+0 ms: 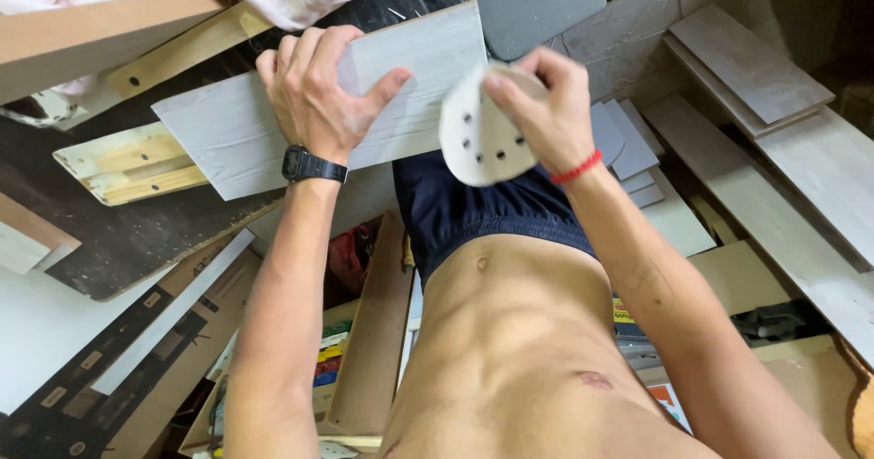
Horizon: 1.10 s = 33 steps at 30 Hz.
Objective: Applying adhesive edge tape to a wooden board, trimming the excess with a utility knife, and using a household iron to bond the tape to the wood.
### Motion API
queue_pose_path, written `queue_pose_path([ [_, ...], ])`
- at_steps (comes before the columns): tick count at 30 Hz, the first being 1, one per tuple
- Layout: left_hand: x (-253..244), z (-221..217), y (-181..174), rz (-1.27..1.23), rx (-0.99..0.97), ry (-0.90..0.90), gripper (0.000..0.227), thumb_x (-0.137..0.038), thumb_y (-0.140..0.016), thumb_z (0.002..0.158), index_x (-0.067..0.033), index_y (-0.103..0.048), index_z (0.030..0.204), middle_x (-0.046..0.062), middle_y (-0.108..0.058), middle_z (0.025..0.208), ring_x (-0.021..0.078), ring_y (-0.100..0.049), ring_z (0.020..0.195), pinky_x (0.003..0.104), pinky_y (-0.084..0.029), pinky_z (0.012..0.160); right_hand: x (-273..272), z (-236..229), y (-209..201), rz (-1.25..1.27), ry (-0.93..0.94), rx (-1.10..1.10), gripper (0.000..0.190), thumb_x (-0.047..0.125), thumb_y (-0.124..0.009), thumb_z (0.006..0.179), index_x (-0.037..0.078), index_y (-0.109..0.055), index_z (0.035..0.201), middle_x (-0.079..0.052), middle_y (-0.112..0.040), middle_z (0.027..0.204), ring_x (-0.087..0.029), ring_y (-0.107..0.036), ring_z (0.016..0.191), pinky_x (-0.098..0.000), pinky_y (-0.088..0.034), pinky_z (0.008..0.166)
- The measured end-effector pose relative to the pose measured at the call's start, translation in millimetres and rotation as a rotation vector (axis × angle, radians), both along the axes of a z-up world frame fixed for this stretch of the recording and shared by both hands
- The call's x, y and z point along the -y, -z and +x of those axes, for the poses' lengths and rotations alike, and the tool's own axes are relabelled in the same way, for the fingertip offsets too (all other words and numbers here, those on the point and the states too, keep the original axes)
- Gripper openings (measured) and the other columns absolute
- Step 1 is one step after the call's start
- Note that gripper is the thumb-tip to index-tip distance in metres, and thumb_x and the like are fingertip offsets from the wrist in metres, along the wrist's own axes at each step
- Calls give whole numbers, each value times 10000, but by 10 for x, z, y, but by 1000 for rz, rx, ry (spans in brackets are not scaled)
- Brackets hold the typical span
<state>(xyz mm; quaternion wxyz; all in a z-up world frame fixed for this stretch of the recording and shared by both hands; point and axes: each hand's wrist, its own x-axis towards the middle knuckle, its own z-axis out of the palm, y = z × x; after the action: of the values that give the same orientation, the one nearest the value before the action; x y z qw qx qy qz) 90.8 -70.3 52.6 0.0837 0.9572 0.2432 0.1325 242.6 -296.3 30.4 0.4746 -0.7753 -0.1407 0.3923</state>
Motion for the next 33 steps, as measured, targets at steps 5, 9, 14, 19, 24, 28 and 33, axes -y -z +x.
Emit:
queue_pose_path([
  [5,0,0,-7,4,1,18,786,-857,-415,968,-159,-774,989,17,-737,909,228,-594,785,400,-338,758,-247,144,160,80,19,109,307,283,-852,947,152,-632,779,25,-647,785,-97,-584,728,-264,-478,631],
  [9,-1,19,-13,-7,2,3,770,-849,-442,958,-152,-769,990,43,-730,929,249,-596,806,405,-332,746,-485,256,116,144,22,238,327,330,-834,992,133,-622,841,14,-644,814,-97,-595,729,-264,-489,601],
  [14,14,-29,78,-56,-48,-60,791,-859,-374,946,-167,-747,1030,29,-734,932,211,-578,790,396,-346,791,-112,86,-46,61,-37,178,291,294,-848,970,120,-628,892,-7,-638,865,-127,-570,767,-275,-465,640],
  [19,14,-35,77,-125,-62,-82,861,-836,-341,955,-128,-733,1248,82,-734,1095,249,-640,1001,427,-383,923,-8,-13,-158,-12,-33,227,268,321,-860,986,103,-708,950,-5,-713,929,-141,-626,834,-301,-484,718],
  [24,40,134,31,-335,297,460,309,-522,-685,1004,-233,-794,999,-81,-752,964,165,-721,845,365,-556,868,33,24,-172,48,-21,144,182,286,-869,1007,149,-778,1086,-41,-761,898,-136,-684,859,-332,-539,796],
  [28,-187,534,12,-334,304,582,234,-461,-704,1008,-241,-779,979,-87,-727,933,161,-699,803,333,-559,762,232,77,-277,-58,-33,178,157,286,-839,1032,163,-773,1103,-50,-767,950,-179,-714,900,-339,-532,839],
  [33,-337,744,-115,-335,36,601,996,-902,-390,873,-16,-637,1253,149,-726,1169,264,-732,1004,390,-618,848,59,-10,-603,-150,-68,197,105,75,-755,1011,33,-701,1090,-74,-751,1055,-204,-708,945,-340,-554,885],
])
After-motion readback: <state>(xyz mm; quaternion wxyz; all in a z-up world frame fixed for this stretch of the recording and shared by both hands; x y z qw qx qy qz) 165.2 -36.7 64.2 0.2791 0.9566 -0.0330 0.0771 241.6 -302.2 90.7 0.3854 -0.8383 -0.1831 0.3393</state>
